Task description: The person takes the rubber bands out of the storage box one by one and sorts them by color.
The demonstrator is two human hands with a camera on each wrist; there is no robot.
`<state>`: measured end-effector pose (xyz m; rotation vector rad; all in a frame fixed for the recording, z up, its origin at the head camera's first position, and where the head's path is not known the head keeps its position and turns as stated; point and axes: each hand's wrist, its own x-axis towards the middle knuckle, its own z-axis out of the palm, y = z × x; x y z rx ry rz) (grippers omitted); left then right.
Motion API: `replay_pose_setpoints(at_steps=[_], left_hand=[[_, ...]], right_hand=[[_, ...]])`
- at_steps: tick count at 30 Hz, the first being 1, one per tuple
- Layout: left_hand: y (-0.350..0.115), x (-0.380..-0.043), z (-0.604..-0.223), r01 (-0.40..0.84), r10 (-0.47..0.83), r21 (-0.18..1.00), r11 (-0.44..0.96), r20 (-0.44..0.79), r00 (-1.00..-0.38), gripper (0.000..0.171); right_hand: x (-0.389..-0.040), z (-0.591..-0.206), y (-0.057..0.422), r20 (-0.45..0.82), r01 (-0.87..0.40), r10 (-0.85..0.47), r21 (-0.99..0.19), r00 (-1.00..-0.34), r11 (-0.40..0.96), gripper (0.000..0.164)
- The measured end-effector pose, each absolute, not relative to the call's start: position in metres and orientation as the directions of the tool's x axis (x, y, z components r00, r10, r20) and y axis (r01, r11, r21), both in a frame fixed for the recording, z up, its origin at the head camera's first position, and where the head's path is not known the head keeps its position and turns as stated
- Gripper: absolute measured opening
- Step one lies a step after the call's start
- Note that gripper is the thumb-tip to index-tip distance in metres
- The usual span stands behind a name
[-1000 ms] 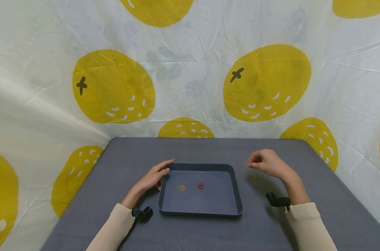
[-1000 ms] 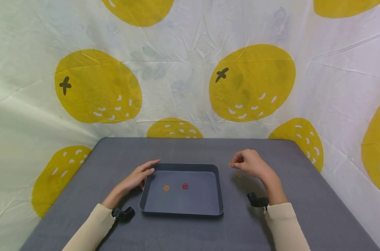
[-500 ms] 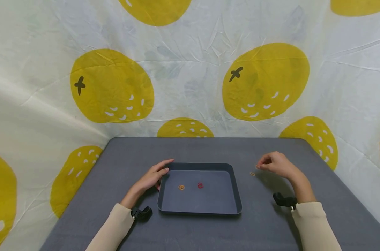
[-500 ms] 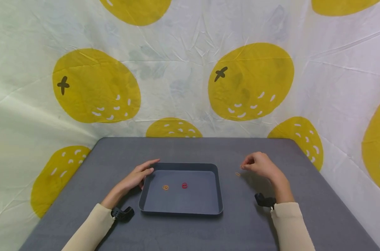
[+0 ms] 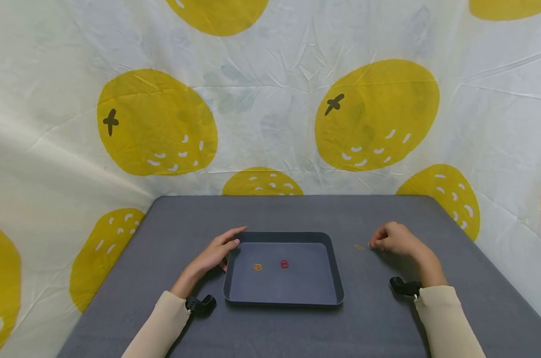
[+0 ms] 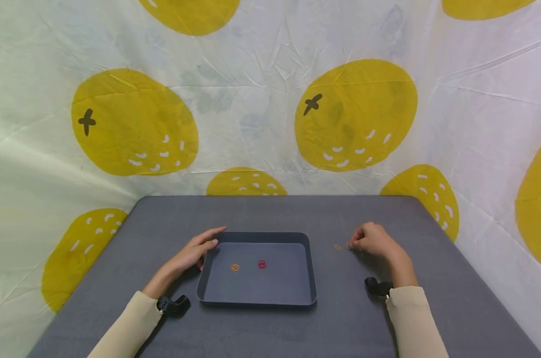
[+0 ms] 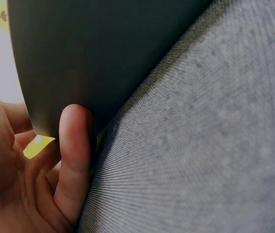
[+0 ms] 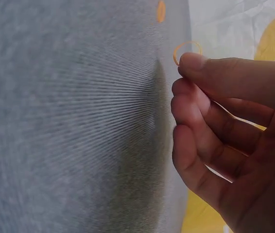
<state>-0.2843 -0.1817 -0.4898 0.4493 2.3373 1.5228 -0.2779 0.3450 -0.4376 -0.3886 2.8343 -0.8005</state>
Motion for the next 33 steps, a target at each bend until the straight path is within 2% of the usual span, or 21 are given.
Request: replay_pose_setpoints(at_steps=[33], left_hand=[[-0.1814,-0.2839,-0.4893,0.097,0.426,0.927,0.362,-0.072,-0.902,0.049]], right_hand=[[-0.2809,-0.4441,0.3473,-0.121,-0.158,-0.26,-0.532,-0.958,0.832,0.014]])
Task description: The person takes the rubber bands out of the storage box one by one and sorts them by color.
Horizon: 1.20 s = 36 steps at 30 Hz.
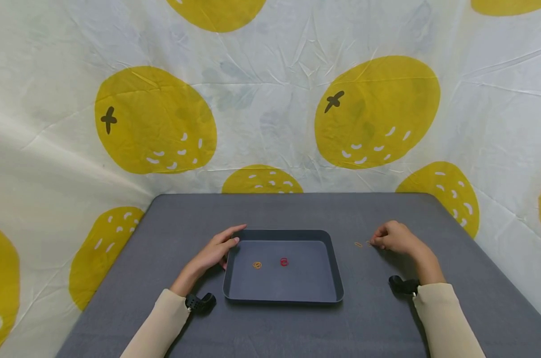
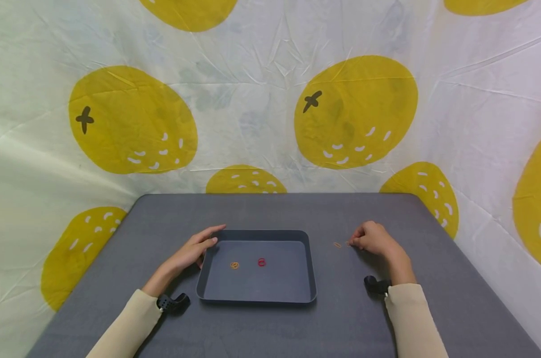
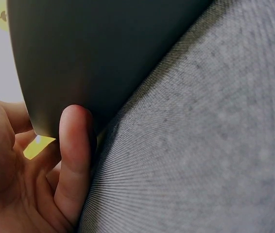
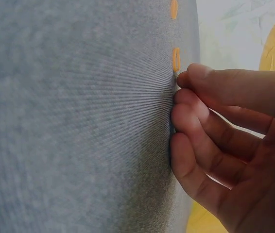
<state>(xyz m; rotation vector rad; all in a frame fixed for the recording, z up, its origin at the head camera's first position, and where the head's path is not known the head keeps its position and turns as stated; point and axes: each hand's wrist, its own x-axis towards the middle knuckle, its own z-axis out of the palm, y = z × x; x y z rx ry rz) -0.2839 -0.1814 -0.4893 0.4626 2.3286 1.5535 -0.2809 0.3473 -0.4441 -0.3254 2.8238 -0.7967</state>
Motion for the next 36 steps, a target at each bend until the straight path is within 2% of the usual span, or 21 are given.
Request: replay_pose_setpoints(at_steps=[11,18,36], left_hand=[[-0.18,-0.283,-0.489,0.083,0.41,0.921,0.382,-0.088,-0.908,0.048],[-0.18,-0.282,-0.488,0.078,0.401,0.921,0.382,-0.09,-0.912,0.047],[-0.18,-0.284,-0.488,0.092,0.418,0.919,0.384,-0.084,-0.905,0.049]], right_hand=[[-0.283,-0.448,0.344,-0.061,-0.226,-0.297,-0.509,-0.953,0.831,0.009],[-0.28,-0.448,0.344,-0.082,-0.213,-0.296,-0.517,-0.952,0.829,0.009],[-0.284,-0.432,0.336,-0.016,-0.253,-0.303,-0.506,-0.953,0.824,0.008]])
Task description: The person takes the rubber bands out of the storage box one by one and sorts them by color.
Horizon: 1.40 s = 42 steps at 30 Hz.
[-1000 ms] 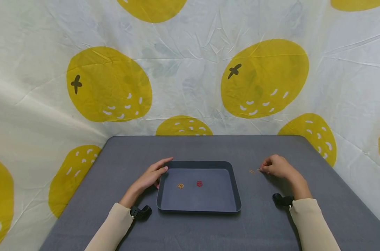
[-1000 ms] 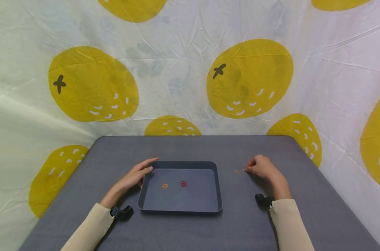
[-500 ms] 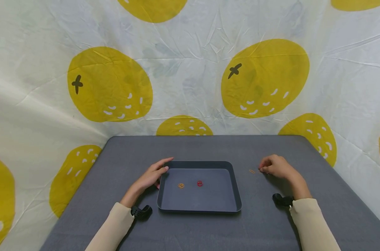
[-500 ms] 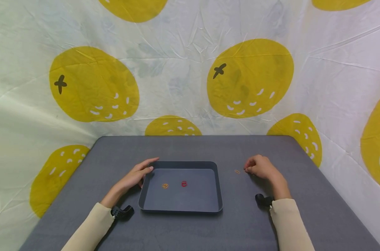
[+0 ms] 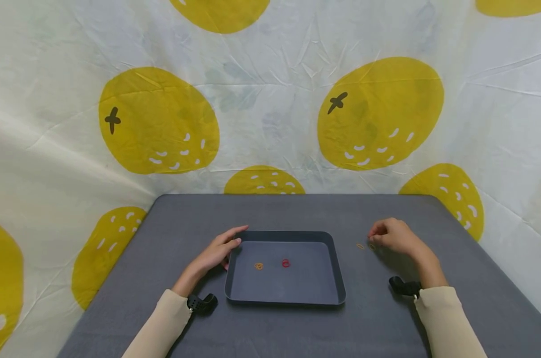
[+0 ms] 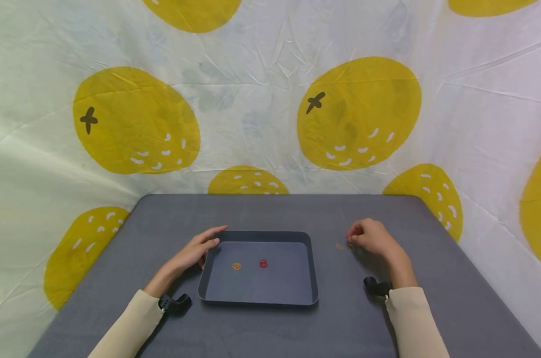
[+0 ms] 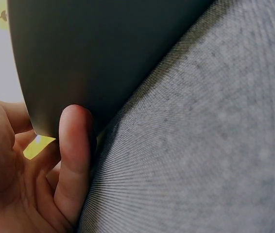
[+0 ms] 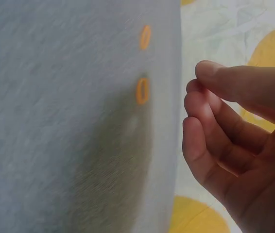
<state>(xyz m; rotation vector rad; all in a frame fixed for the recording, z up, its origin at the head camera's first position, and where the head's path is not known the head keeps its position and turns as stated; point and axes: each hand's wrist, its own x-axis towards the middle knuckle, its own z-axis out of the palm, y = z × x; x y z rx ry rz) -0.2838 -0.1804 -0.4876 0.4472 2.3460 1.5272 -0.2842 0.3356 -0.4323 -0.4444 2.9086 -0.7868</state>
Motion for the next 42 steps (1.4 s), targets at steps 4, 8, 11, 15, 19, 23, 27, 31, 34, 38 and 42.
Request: replay_pose_setpoints(at_steps=[4,8,11,15,19,23,27,31,34,38,42], left_hand=[[-0.181,-0.284,-0.488,0.091,0.425,0.918,0.386,-0.09,-0.901,0.05],[-0.181,-0.284,-0.489,0.082,0.429,0.923,0.375,-0.094,-0.899,0.051],[-0.182,-0.284,-0.49,0.085,0.437,0.926,0.368,-0.091,-0.895,0.051],[-0.182,-0.284,-0.49,0.091,0.444,0.925,0.368,-0.089,-0.892,0.05],[-0.182,-0.284,-0.489,0.096,0.45,0.926,0.365,-0.085,-0.889,0.05],[-0.183,-0.284,-0.489,0.101,0.452,0.927,0.36,-0.079,-0.888,0.051],[-0.183,-0.284,-0.49,0.106,0.451,0.926,0.362,-0.074,-0.89,0.05],[-0.183,-0.284,-0.491,0.111,0.448,0.923,0.368,-0.072,-0.891,0.051],[-0.183,-0.284,-0.492,0.112,0.448,0.922,0.37,-0.072,-0.891,0.051],[-0.184,-0.284,-0.492,0.109,0.452,0.924,0.366,-0.074,-0.889,0.051],[-0.184,-0.284,-0.492,0.107,0.451,0.925,0.363,-0.074,-0.889,0.05]], right_hand=[[-0.28,-0.423,0.326,0.008,-0.282,-0.323,-0.509,-0.946,0.813,0.009],[-0.275,-0.415,0.315,0.03,-0.317,-0.35,-0.502,-0.936,0.805,0.01],[-0.272,-0.41,0.306,0.051,-0.342,-0.367,-0.501,-0.929,0.795,0.009],[-0.27,-0.406,0.294,0.081,-0.377,-0.391,-0.499,-0.917,0.78,0.008],[-0.268,-0.401,0.282,0.083,-0.387,-0.402,-0.497,-0.912,0.777,0.007],[-0.268,-0.398,0.269,0.089,-0.408,-0.423,-0.499,-0.902,0.765,0.006],[-0.27,-0.394,0.255,0.097,-0.424,-0.439,-0.504,-0.893,0.753,0.006],[-0.272,-0.391,0.243,0.1,-0.441,-0.46,-0.52,-0.882,0.732,0.006],[-0.274,-0.391,0.234,0.098,-0.453,-0.479,-0.531,-0.872,0.716,0.006],[-0.277,-0.391,0.222,0.088,-0.459,-0.494,-0.539,-0.865,0.706,0.007],[-0.277,-0.389,0.211,0.083,-0.465,-0.508,-0.549,-0.857,0.694,0.007]])
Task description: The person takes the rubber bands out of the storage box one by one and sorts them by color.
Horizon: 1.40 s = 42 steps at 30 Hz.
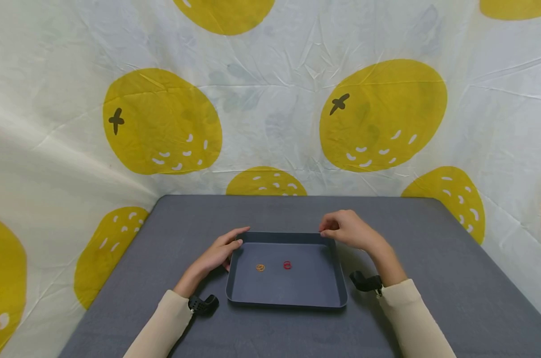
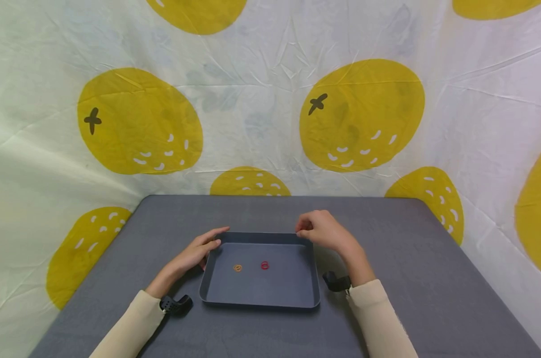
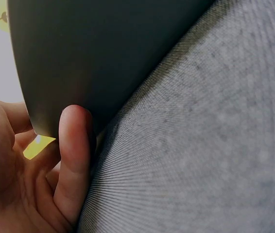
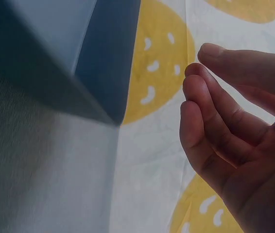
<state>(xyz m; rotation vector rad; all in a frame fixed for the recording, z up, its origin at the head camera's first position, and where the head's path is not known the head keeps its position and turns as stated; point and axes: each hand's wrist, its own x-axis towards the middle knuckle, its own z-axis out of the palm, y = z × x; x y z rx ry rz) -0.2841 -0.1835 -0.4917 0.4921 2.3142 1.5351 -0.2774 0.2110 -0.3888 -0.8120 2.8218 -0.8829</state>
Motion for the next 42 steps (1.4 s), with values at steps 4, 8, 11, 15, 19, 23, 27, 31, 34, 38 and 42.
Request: replay_pose_setpoints(at_steps=[4,8,11,15,19,23,27,31,34,38,42], left_hand=[[-0.183,-0.284,-0.491,0.104,0.45,0.927,0.36,-0.075,-0.89,0.051],[-0.182,-0.284,-0.491,0.1,0.447,0.927,0.363,-0.079,-0.891,0.051],[-0.182,-0.284,-0.49,0.097,0.444,0.927,0.363,-0.081,-0.892,0.051],[-0.181,-0.284,-0.49,0.093,0.445,0.929,0.359,-0.083,-0.892,0.05],[-0.181,-0.284,-0.489,0.089,0.441,0.929,0.36,-0.085,-0.894,0.049],[-0.182,-0.285,-0.49,0.085,0.439,0.929,0.36,-0.088,-0.894,0.049],[-0.182,-0.286,-0.49,0.085,0.436,0.93,0.359,-0.087,-0.896,0.049],[-0.182,-0.286,-0.49,0.09,0.436,0.928,0.36,-0.082,-0.896,0.049],[-0.181,-0.285,-0.49,0.091,0.437,0.927,0.364,-0.084,-0.896,0.049],[-0.181,-0.284,-0.49,0.092,0.439,0.927,0.363,-0.083,-0.895,0.05],[-0.181,-0.283,-0.491,0.091,0.44,0.929,0.358,-0.082,-0.894,0.05]], right_hand=[[-0.279,-0.386,0.201,0.082,-0.478,-0.526,-0.552,-0.847,0.684,0.006],[-0.281,-0.384,0.192,0.076,-0.481,-0.537,-0.56,-0.84,0.674,0.006],[-0.282,-0.382,0.185,0.077,-0.493,-0.554,-0.57,-0.829,0.657,0.005],[-0.284,-0.382,0.175,0.08,-0.51,-0.573,-0.569,-0.815,0.645,0.006],[-0.284,-0.383,0.166,0.079,-0.52,-0.588,-0.57,-0.805,0.635,0.007],[-0.285,-0.384,0.156,0.08,-0.534,-0.608,-0.577,-0.79,0.618,0.006],[-0.287,-0.386,0.145,0.083,-0.55,-0.63,-0.583,-0.773,0.598,0.005],[-0.287,-0.388,0.133,0.077,-0.549,-0.636,-0.592,-0.768,0.59,0.004],[-0.287,-0.389,0.124,0.068,-0.543,-0.64,-0.601,-0.765,0.586,0.005],[-0.286,-0.392,0.11,0.064,-0.55,-0.649,-0.598,-0.758,0.583,0.005],[-0.283,-0.396,0.096,0.064,-0.562,-0.663,-0.595,-0.746,0.575,0.005]])
